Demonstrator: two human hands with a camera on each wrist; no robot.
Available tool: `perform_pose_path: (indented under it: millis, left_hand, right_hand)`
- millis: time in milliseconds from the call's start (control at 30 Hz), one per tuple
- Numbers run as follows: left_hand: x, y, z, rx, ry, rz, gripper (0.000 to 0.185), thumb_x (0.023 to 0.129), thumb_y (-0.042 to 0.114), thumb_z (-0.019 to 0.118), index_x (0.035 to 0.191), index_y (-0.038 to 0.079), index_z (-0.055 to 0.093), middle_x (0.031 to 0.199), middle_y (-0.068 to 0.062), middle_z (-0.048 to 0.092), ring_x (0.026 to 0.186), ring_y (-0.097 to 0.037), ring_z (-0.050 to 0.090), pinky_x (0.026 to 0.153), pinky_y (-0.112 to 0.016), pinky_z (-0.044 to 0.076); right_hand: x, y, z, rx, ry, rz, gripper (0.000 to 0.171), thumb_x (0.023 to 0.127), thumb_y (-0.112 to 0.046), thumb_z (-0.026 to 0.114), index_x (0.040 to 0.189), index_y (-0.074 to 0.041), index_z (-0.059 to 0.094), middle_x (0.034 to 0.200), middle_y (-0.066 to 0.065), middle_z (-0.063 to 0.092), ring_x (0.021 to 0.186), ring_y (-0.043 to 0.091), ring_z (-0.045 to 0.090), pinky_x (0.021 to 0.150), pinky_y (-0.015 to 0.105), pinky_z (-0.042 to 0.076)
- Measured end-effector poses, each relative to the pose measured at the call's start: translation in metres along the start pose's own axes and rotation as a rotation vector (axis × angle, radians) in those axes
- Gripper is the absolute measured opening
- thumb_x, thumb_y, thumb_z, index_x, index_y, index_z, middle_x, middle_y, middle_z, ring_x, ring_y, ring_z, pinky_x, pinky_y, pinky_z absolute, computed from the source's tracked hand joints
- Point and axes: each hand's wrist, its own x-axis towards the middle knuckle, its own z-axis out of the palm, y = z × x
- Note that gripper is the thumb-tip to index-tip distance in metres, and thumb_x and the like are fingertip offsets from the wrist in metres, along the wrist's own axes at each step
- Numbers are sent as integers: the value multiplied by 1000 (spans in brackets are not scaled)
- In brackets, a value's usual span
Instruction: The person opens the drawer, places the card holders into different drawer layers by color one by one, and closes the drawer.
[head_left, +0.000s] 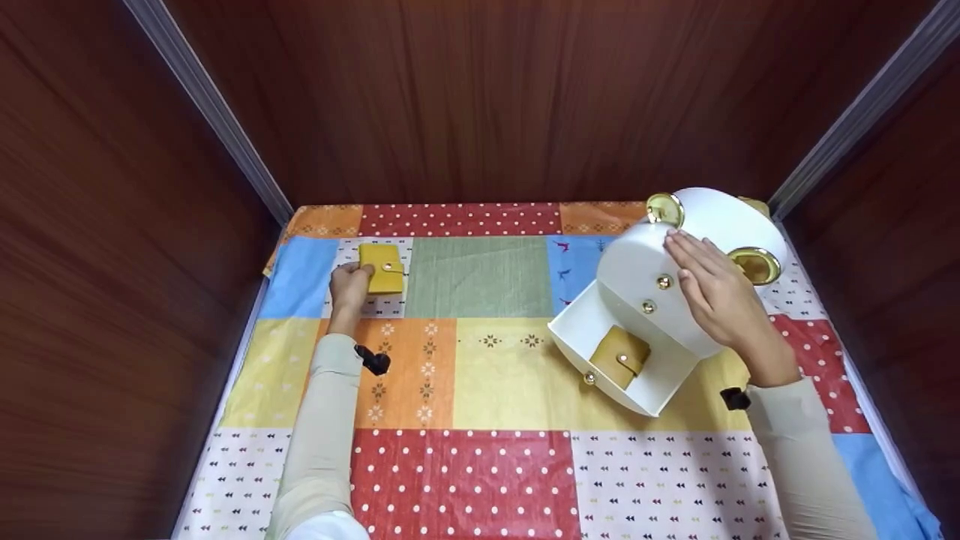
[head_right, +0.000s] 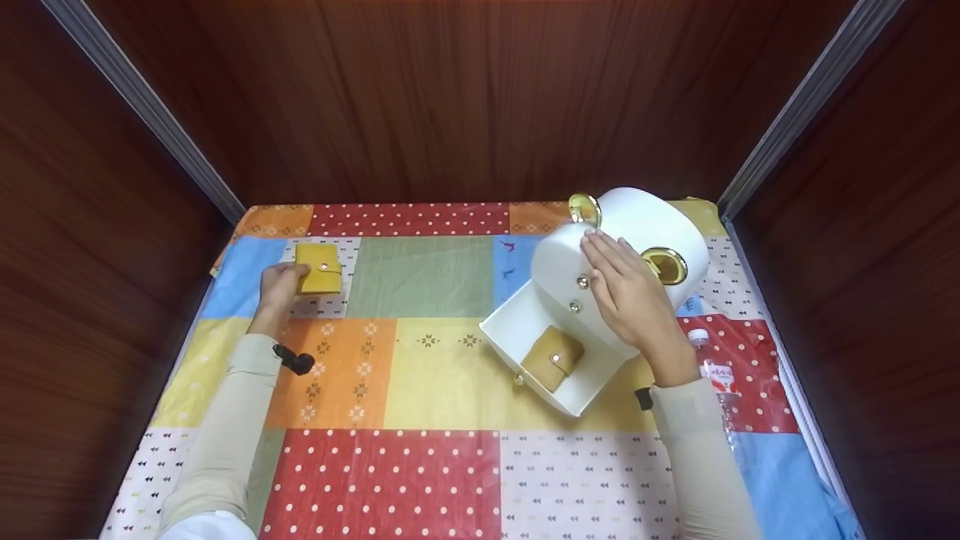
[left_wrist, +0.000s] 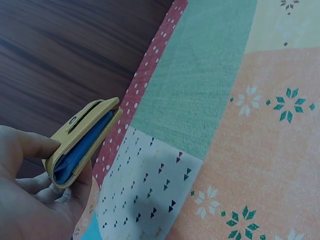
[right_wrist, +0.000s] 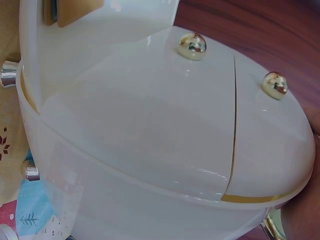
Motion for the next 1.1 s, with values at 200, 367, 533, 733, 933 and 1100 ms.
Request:
perform_pose_path:
  millis: [200,367,533,733,933,1100]
  left_hand:
    - [-3,6,2,1,2,30,44,104,21,58,138,-7,61,132,-20,64,110,-23,61,92,-28,50]
    - [-6,11,3,0,-1,40,45,104,21,58,140,-5,62,130,-20,65,106,-23,63,88,-26,50]
    - [-9,18,6,-11,-19,36,48,104,21,59,144,-6,59,139,-22,64,117,-26,61,101,-33,50]
    - [-13,27,10,-35,-35,67,46,105,20,59,142,-7,60,134,-22,65,111,-24,63,91,-28,51]
    - [-17,34,14,-36,-56,89,43,104,19,59,138,-7,62,130,-22,66,107,-23,63,88,-27,49]
    - [-22,38,16,-42,-77,100,44,103,18,59,139,-7,63,126,-21,68,102,-20,63,86,-26,50]
  right_hand:
    - [0,0,-1,9,-2,-5,47,110,-9,49,156,-6,52,163,16,50,153,36,46,135,36,20]
    - [0,1,-3,16,-16,1,46,110,-10,50,156,-6,52,163,16,50,153,37,46,135,35,19]
    - [1,1,-3,14,-29,-1,47,110,-11,51,156,-6,52,163,16,50,153,36,46,135,34,18]
    - [2,0,-4,16,-23,-1,47,109,-10,52,156,-6,53,162,16,51,151,37,48,134,35,20]
    - [2,0,-5,16,-27,6,47,109,-10,51,156,-6,52,162,15,51,152,37,48,134,35,20]
    - [2,0,-5,17,-37,3,46,110,-12,51,156,-6,52,162,16,51,154,34,46,135,33,19]
